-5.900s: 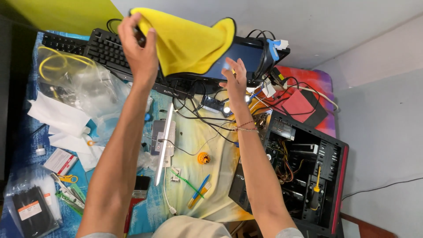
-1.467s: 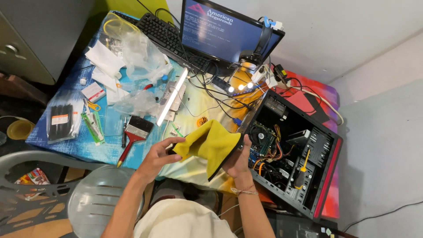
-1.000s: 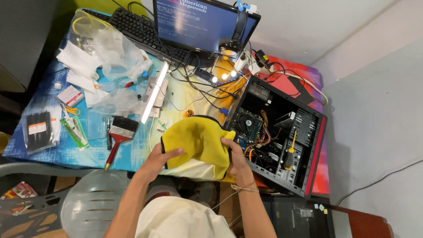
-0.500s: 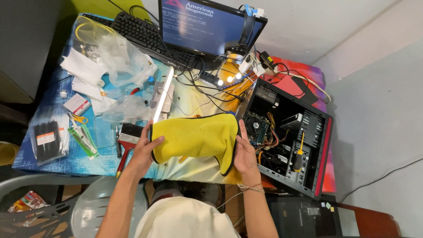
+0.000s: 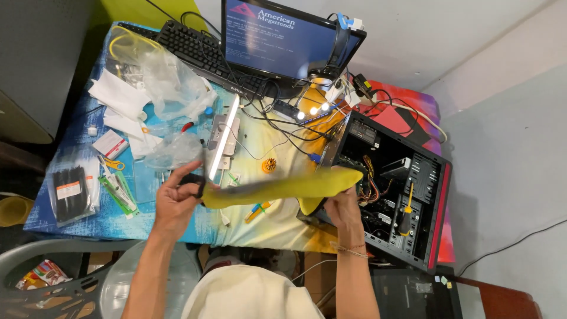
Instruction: Testing and cleaning the internal components of a desktop computer at a repair station.
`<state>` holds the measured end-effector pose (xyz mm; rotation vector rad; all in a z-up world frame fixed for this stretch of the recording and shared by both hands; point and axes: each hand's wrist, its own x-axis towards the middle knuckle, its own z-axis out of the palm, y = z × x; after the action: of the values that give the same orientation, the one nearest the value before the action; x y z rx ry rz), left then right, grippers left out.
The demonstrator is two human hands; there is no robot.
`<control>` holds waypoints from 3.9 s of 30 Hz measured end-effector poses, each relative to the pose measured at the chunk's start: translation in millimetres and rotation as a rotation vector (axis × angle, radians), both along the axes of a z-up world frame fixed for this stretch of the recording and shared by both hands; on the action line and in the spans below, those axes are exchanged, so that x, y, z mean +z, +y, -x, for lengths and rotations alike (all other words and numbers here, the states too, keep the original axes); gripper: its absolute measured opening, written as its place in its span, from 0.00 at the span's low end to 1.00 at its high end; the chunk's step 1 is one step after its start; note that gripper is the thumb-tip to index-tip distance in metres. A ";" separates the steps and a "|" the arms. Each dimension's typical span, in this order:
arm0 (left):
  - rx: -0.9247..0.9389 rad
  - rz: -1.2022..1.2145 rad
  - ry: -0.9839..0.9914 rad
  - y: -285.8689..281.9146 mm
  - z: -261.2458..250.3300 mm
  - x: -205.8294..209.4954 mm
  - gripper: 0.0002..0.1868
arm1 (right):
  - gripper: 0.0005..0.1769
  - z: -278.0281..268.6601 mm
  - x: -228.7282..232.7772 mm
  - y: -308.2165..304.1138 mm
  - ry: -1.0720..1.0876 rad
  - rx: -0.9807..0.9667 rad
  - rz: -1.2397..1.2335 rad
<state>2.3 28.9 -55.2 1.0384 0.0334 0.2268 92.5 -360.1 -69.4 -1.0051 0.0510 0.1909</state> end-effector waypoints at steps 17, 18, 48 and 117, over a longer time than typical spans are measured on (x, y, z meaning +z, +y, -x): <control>-0.157 -0.354 0.111 2.1 -40.5 43.9 0.11 | 0.29 4.1 69.2 2.1 0.137 0.046 0.632; -0.152 -0.344 0.139 4.1 -39.0 47.0 0.11 | 0.38 10.0 93.8 11.5 0.223 0.091 0.701; -0.364 -0.396 0.072 1.2 -89.2 67.1 0.14 | 0.02 27.0 59.1 -84.4 -0.136 -0.043 0.369; -0.553 0.170 0.640 -226.6 -77.1 44.5 0.22 | 0.09 97.9 8.3 -260.9 0.345 -0.377 0.253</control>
<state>79.4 -197.7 -10.6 0.8776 0.3332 -0.6061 -5.5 -621.0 -61.2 -1.1845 0.5869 0.0089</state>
